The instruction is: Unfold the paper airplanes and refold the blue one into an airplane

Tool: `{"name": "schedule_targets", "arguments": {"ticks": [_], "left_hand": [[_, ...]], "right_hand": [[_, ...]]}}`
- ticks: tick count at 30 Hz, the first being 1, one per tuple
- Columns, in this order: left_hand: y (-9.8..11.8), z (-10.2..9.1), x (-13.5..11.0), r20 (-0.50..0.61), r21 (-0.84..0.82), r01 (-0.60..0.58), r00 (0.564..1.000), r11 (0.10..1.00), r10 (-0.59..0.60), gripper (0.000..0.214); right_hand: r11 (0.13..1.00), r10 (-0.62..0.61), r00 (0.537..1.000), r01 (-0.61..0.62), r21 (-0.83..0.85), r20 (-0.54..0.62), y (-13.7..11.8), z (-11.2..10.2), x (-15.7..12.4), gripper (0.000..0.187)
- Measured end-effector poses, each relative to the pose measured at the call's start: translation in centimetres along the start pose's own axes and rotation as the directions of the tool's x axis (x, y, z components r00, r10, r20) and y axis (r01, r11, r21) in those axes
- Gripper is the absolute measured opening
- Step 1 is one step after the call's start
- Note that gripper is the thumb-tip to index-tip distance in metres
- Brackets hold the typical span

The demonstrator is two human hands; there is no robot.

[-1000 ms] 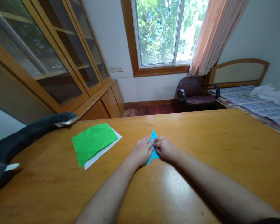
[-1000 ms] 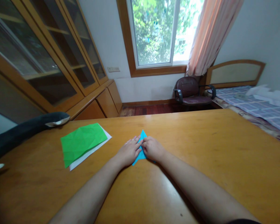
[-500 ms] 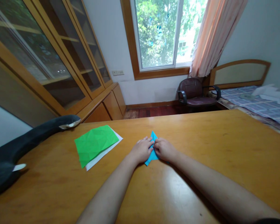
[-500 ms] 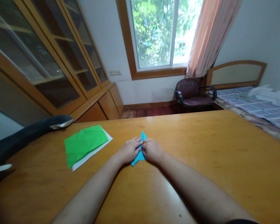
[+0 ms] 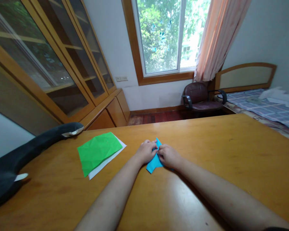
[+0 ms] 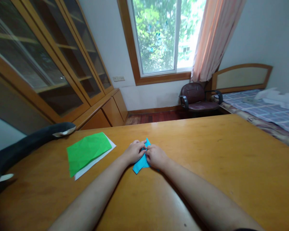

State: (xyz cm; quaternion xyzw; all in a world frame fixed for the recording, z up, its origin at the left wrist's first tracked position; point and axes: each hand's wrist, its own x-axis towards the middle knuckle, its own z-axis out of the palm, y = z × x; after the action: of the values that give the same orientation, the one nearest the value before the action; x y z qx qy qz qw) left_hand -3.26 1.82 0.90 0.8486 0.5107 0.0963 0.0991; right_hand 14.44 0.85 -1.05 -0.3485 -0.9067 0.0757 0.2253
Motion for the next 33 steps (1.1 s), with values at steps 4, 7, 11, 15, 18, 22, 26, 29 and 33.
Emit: {"name": "schedule_targets", "arguments": {"ticks": [4,7,11,15,18,22,26,29,33], "left_hand": [[0.1,-0.3,0.5,0.008,-0.002,-0.013,1.0,1.0,0.013,0.018],[0.1,-0.2,0.6,0.006,0.016,-0.024,1.0,1.0,0.024,0.017],[0.2,0.2,0.2,-0.034,0.056,-0.041,0.998,0.998,0.043,0.016],[0.3,0.1,0.1,-0.057,0.077,-0.108,0.992,0.991,0.112,0.029],[0.2,-0.3,0.4,0.026,0.066,-0.177,0.984,0.982,0.175,0.041],[-0.6,-0.8,1.2,0.072,0.071,-0.214,0.975,0.974,0.209,0.049],[-1.6,-1.0,1.9,0.106,0.068,-0.207,0.974,0.976,0.199,0.057],[-2.2,-1.0,2.3,0.125,0.062,-0.194,0.975,0.979,0.186,0.063],[-2.7,-0.9,3.0,0.168,0.064,-0.17,0.973,0.983,0.158,0.068]], "right_hand": [[1.0,0.016,1.0,-0.015,-0.011,0.011,0.1,0.2,0.0,0.019],[1.0,0.019,1.0,-0.019,-0.011,0.016,0.1,0.2,0.0,0.019],[1.0,0.011,1.0,-0.011,-0.011,0.01,0.1,0.3,0.0,0.02],[1.0,0.018,1.0,-0.018,-0.004,0.006,0.2,0.4,0.0,0.021],[1.0,-0.001,1.0,0.001,0.005,-0.023,0.2,0.5,0.1,0.019],[1.0,-0.008,0.999,0.009,0.014,-0.036,0.3,0.7,0.1,0.018],[1.0,0.002,1.0,-0.002,0.024,-0.019,0.5,0.8,0.0,0.019],[0.999,0.039,0.999,-0.039,0.004,0.012,0.4,0.8,-0.1,0.02],[0.998,0.054,0.998,-0.053,-0.03,0.033,0.3,0.6,-0.1,0.02]]}}
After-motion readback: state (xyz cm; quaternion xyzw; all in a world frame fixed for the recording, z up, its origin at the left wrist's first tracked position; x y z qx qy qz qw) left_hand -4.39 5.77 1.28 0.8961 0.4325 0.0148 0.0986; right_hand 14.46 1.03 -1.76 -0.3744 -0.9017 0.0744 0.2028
